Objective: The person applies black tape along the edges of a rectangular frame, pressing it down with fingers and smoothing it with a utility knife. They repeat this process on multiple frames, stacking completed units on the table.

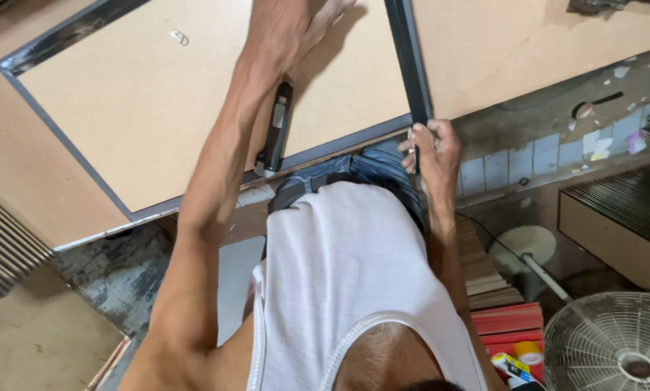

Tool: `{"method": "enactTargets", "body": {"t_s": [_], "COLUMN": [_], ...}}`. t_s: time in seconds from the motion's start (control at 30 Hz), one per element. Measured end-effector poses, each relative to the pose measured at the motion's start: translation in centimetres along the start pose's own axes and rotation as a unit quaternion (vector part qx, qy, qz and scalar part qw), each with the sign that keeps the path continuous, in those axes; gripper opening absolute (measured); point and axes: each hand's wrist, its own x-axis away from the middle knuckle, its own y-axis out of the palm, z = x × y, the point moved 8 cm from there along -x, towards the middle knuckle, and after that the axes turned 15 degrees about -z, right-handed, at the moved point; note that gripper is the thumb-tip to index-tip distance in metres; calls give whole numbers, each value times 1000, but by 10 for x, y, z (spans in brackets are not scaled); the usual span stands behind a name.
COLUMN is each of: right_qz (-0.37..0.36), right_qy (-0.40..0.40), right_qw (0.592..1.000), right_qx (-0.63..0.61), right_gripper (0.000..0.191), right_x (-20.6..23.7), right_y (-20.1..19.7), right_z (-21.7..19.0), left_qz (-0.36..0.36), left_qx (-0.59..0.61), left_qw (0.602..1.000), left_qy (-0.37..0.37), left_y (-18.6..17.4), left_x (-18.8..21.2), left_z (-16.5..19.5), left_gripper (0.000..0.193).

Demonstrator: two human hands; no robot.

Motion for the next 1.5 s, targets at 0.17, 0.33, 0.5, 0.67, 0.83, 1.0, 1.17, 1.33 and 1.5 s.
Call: {"method": "enactTargets", "body": {"t_s": [0.17, 0.33, 0.5, 0.67, 0.83, 1.0, 1.17, 1.33, 1.5], "right_qz": [18, 33, 52, 70, 61, 51, 109, 151, 44], "right_qy": [-12, -22, -55, -40, -75, -70, -171, -258, -219], "right_qw": [1000, 998, 996, 994, 993, 993, 973, 954, 975], "right_qx": [10, 41, 53, 69, 67, 75, 107, 19, -17], "right_gripper": [19, 19, 20, 20, 20, 19, 12, 6, 17], "right_x": [2, 10, 15, 18, 16, 15, 92, 127, 119], "right_y": [2, 1, 4, 4, 3, 6, -15, -5, 105], "right_z": [2, 2, -5, -7, -10, -22, -72, -106, -91], "left_qz": [-158, -139, -145, -161, -226, -111, -41, -12, -10], "left_qx": [155, 182, 135, 29, -39, -72, -133, -152, -34], "left_qw": [955, 973, 963, 960, 955, 981, 977, 972, 999], "left_qy": [-197, 3, 183, 228, 191, 141, 162, 178, 22], "left_y": [10, 28, 56, 63, 34, 34, 80, 69, 14], "left_x": [128, 140, 99, 74, 101, 90, 69, 96, 161], "left_z": [-3, 63, 124, 164, 149, 143, 159, 145, 34], "left_gripper": [98, 87, 86, 83, 81, 72, 57, 62, 59]}}
